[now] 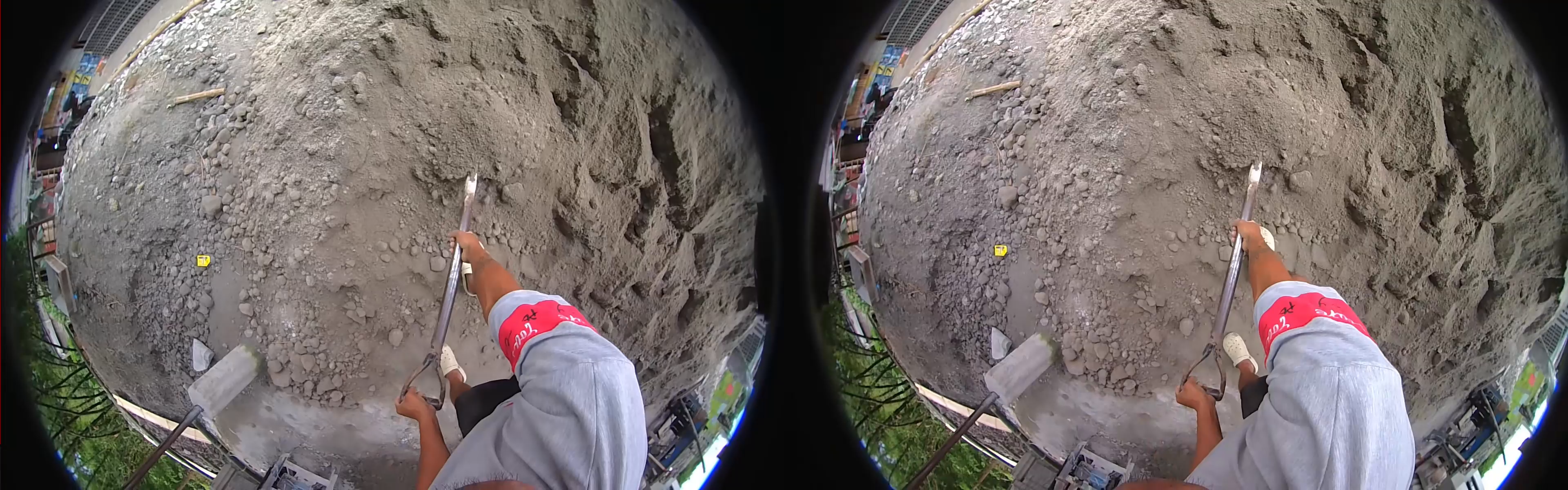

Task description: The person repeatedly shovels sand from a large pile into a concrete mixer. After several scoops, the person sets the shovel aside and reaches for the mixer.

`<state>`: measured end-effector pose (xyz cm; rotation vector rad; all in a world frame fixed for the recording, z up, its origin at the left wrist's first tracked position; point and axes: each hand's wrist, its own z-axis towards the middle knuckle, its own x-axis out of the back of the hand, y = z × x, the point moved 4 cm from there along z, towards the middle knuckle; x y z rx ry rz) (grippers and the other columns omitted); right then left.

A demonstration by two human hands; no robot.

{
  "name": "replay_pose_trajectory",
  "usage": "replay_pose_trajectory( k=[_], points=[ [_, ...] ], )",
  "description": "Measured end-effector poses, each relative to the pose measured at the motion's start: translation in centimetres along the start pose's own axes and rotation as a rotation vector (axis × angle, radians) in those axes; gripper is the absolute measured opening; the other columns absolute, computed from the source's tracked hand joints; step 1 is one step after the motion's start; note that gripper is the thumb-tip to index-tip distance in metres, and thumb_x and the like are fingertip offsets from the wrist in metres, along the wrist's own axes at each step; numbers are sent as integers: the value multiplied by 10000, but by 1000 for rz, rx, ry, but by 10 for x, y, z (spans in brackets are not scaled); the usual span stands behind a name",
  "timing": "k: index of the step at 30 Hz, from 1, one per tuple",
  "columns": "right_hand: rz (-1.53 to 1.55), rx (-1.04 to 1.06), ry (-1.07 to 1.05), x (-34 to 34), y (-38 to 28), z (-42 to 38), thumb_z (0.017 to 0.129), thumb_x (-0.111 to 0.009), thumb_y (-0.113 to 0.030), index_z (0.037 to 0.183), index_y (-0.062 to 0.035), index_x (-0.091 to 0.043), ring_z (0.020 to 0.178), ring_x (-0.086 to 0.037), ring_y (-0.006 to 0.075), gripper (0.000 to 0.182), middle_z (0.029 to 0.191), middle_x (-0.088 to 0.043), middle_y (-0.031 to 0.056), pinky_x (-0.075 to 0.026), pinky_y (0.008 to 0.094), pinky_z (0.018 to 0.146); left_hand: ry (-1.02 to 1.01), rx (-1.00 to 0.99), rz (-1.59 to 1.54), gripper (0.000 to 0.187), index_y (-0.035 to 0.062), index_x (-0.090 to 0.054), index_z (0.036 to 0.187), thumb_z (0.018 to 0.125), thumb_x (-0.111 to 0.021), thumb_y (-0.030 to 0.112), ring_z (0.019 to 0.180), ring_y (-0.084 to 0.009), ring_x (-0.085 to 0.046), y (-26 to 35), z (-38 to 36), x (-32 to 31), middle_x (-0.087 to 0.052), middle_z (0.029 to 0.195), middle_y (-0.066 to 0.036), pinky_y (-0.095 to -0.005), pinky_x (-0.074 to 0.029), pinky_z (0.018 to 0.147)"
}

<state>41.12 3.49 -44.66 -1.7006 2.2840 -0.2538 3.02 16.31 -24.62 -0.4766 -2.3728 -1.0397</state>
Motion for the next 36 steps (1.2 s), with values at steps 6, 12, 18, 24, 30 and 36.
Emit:
replay_pose_trajectory(
  k=[6,12,18,24,30,36],
  points=[
    [-3,-67,75,5,60,-77,753,-578,-56,751,-31,-492,460,-476,149,90,564,-476,40,-450,294,426,-57,-81,75,245,-66,-458,877,641,-514,-101,436,-145,-442,4,28,92,-477,639,-78,-284,-323,373],
    [86,-44,58,20,141,-169,759,-579,-62,772,-38,-480,447,-471,156,102,537,-449,32,-444,293,421,-143,-77,52,280,-73,-435,897,628,-503,-115,398,-147,-426,31,21,216,-460,599,-75,-279,-296,349],
    [237,-77,57,38,264,-261,750,-562,-41,681,-39,-478,432,-459,166,109,536,-454,45,-430,314,416,-73,-208,161,315,-82,-437,904,613,-558,-94,351,-159,-412,52,55,356,-455,560,-94,-280,-269,301],
    [551,-139,-82,51,386,-328,747,-546,-36,665,-47,-483,450,-466,167,103,533,-441,37,-440,320,431,-66,-513,385,318,-77,-441,900,609,-568,-77,370,-169,-423,102,72,446,-459,560,-103,-305,-285,319],
    [852,-113,49,134,493,-349,748,-555,-41,711,-42,-487,456,-471,167,77,559,-459,49,-440,321,435,-297,-876,748,323,-61,-435,886,596,-577,-55,404,-180,-456,103,95,463,-468,549,-103,-317,-309,333],
    [1276,-45,253,312,589,-377,728,-564,-26,663,-54,-490,435,-472,147,103,529,-464,29,-418,312,407,-594,-1057,675,270,-45,-446,815,577,-573,-48,413,-190,-490,7,99,429,-469,543,-101,-324,-342,337]
  ],
)
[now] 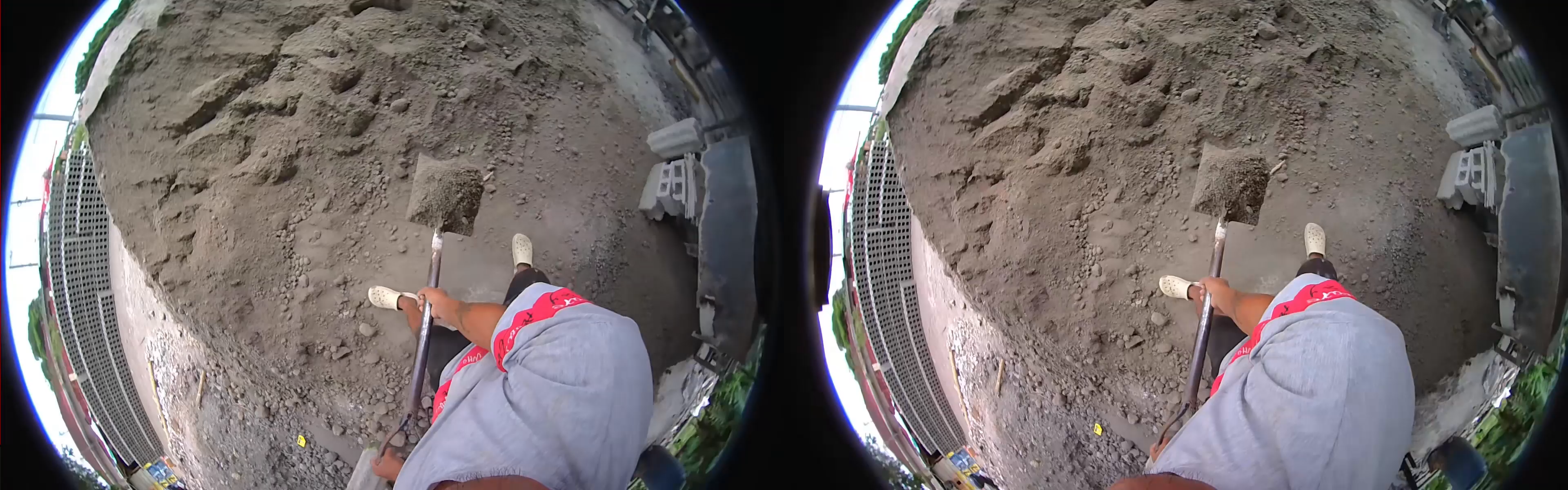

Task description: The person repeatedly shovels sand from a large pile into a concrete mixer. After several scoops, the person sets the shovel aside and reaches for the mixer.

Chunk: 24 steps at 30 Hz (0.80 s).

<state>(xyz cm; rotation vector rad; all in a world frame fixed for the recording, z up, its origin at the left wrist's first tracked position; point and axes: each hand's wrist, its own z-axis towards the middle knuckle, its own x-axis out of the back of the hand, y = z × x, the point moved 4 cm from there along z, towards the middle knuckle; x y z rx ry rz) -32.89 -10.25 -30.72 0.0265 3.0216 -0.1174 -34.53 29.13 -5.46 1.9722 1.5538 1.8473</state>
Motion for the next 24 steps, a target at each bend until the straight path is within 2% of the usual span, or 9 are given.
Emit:
replay_pose_trajectory(
  k=[5,7,9,11,14,16,19,22,24],
  points=[
    [370,255,17,150,-203,-73,741,-577,-42,722,-44,-508,441,-483,151,72,535,-474,39,-425,309,423,-446,-184,-132,239,-16,-456,787,580,-559,-78,373,-195,-466,27,-49,-148,-455,505,-91,-308,-337,322],
    [436,406,133,226,-295,-135,755,-591,-62,754,-34,-517,442,-487,157,79,544,-489,49,-429,303,431,-557,-286,-26,232,-14,-451,806,607,-544,-87,362,-195,-456,92,-126,-208,-457,496,-101,-311,-348,317],
    [552,570,142,304,-380,-194,767,-603,-85,743,-24,-520,445,-491,176,105,557,-506,64,-431,320,453,-1086,-391,-15,285,-9,-435,881,623,-534,-82,371,-186,-458,143,-222,-276,-473,525,-102,-316,-381,330],
    [542,763,199,387,-451,-282,778,-606,-114,675,-26,-512,445,-492,199,165,556,-510,81,-417,343,463,-1233,-322,-219,358,5,-408,963,635,-535,-60,400,-171,-471,200,-354,-300,-489,578,-94,-317,-418,361],
    [724,1099,130,513,-539,-409,795,-597,-171,584,-41,-492,448,-486,209,269,512,-484,88,-388,360,452,-1713,-274,-353,404,36,-393,1056,677,-518,-30,453,-165,-483,277,-546,-286,-494,645,-81,-316,-435,398],
    [766,1430,180,582,-564,-491,805,-558,-184,738,-6,-484,448,-500,201,203,557,-491,73,-427,343,422,-2088,-201,-318,453,116,-407,1121,699,-505,-19,515,-126,-450,320,-672,-222,-464,664,-35,-303,-427,486],
    [735,1609,-59,666,-567,-552,780,-571,-151,827,-5,-448,564,-523,227,197,674,-507,93,-469,344,556,-2546,-266,-247,436,128,-354,1171,780,-513,21,569,-108,-464,348,-788,-114,-438,662,-17,-303,-434,558],
    [1116,1706,-401,691,-557,-486,714,-617,-55,920,33,-401,665,-496,269,312,850,-448,143,-475,413,613,-2725,-355,-197,439,115,-355,1161,770,-535,25,553,-119,-465,341,-815,-79,-440,663,-30,-311,-435,531],
    [1220,1225,-241,659,-528,-419,727,-613,-85,981,20,-352,721,-526,254,379,938,-420,171,-508,369,566,-2732,-451,-90,434,100,-369,1137,754,-552,10,516,-130,-468,325,-805,-88,-455,667,-52,-318,-432,487]
  ],
)
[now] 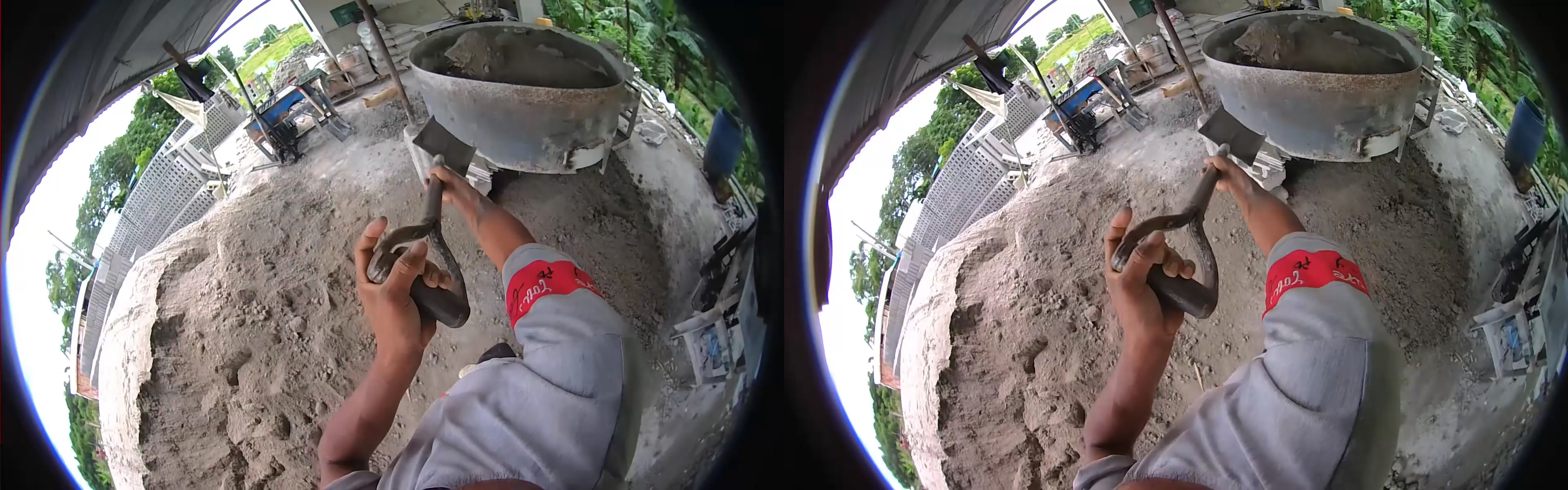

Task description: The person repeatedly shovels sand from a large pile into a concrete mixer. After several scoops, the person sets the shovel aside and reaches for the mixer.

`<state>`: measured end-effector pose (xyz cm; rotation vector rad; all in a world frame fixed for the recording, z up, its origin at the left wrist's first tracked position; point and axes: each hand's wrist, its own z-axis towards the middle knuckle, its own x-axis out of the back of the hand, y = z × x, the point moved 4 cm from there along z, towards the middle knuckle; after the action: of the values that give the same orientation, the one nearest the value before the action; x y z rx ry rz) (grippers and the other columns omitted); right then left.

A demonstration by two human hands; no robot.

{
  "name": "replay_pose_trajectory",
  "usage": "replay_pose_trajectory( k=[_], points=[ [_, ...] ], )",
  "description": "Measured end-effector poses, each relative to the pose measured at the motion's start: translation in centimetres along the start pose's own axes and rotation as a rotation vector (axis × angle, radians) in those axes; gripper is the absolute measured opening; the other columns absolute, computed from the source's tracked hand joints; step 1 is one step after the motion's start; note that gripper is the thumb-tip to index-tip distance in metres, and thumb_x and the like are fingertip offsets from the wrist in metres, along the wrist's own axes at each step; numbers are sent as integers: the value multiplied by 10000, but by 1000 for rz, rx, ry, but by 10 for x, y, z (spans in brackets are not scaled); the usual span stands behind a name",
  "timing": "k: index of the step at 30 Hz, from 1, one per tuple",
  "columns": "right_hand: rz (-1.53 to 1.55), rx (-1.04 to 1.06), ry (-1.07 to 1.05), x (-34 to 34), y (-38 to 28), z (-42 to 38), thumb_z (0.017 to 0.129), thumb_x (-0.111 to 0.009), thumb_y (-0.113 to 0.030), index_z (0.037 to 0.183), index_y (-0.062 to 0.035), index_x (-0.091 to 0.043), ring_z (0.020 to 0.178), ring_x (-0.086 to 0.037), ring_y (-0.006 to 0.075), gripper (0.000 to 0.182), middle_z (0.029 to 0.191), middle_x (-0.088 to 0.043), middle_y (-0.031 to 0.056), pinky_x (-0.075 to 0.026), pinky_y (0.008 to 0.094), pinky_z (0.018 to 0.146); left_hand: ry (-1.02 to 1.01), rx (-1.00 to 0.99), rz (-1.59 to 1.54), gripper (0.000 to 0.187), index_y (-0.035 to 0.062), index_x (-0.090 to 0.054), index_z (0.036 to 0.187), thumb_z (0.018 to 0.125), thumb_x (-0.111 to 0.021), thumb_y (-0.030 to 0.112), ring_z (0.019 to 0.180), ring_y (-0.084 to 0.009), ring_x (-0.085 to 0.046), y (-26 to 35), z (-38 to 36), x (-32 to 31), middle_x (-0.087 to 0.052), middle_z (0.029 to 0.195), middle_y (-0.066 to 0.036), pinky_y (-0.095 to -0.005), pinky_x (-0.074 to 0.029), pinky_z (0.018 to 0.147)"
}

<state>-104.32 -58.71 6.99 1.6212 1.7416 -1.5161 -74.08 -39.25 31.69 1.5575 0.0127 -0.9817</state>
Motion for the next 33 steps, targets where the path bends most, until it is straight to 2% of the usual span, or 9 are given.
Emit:
replay_pose_trajectory(
  k=[6,7,8,10,12,15,21,27,33],
  points=[
    [-435,-441,-2,150,306,-67,699,-490,-77,667,-31,-484,583,-504,255,57,612,-515,123,-429,397,563,428,144,45,299,74,-430,1005,739,-535,-12,475,-150,-456,-47,-98,148,-447,595,-63,-310,-407,449],
    [-606,-376,-261,181,372,-82,695,-478,-63,674,-36,-500,593,-523,265,40,622,-521,111,-436,407,539,517,124,46,298,67,-433,998,732,-540,-15,460,-152,-455,-46,-128,174,-444,588,-62,-303,-398,431],
    [-802,-885,107,160,397,-139,690,-499,-52,676,-36,-496,579,-532,254,21,622,-515,99,-449,398,504,634,90,34,293,61,-431,989,728,-534,-24,451,-153,-458,-41,-162,189,-447,591,-62,-298,-393,418],
    [-817,-1120,111,177,493,-219,688,-518,-39,660,-41,-491,538,-525,237,39,605,-504,87,-461,371,478,881,17,48,302,41,-442,963,698,-569,-32,444,-155,-475,-25,-230,197,-476,595,-76,-300,-414,416],
    [-1212,-1543,66,216,576,-291,692,-554,-28,649,-69,-479,532,-521,189,95,606,-489,58,-498,336,513,1099,-129,23,304,18,-451,938,679,-603,-32,437,-156,-492,-17,-299,193,-504,590,-95,-289,-436,415],
    [-1574,-1729,-421,176,614,-430,720,-612,-118,786,-58,-487,618,-546,183,153,714,-517,56,-514,346,609,1362,-458,-20,292,12,-452,943,701,-606,-37,445,-152,-501,-13,-390,169,-517,601,-96,-286,-431,413],
    [-1751,-2000,-962,206,708,-659,751,-578,-85,770,-25,-520,644,-566,220,85,727,-546,92,-506,334,620,1985,-1210,-518,321,70,-428,1022,736,-549,-12,591,-155,-497,-60,-570,139,-487,706,-67,-341,-449,565],
    [-1900,-1692,-1288,214,806,-833,737,-581,-27,825,41,-516,583,-564,213,128,685,-552,123,-481,335,519,1852,-1916,-959,233,170,-483,918,726,-514,40,514,-115,-409,-99,-709,183,-394,595,14,-320,-392,533],
    [-1550,-1681,-1530,158,877,-933,766,-628,-103,942,2,-461,579,-563,166,265,685,-544,62,-471,295,478,1778,-2074,-813,197,166,-502,834,670,-506,57,482,-93,-393,-59,-852,318,-383,564,46,-285,-371,513]
  ],
)
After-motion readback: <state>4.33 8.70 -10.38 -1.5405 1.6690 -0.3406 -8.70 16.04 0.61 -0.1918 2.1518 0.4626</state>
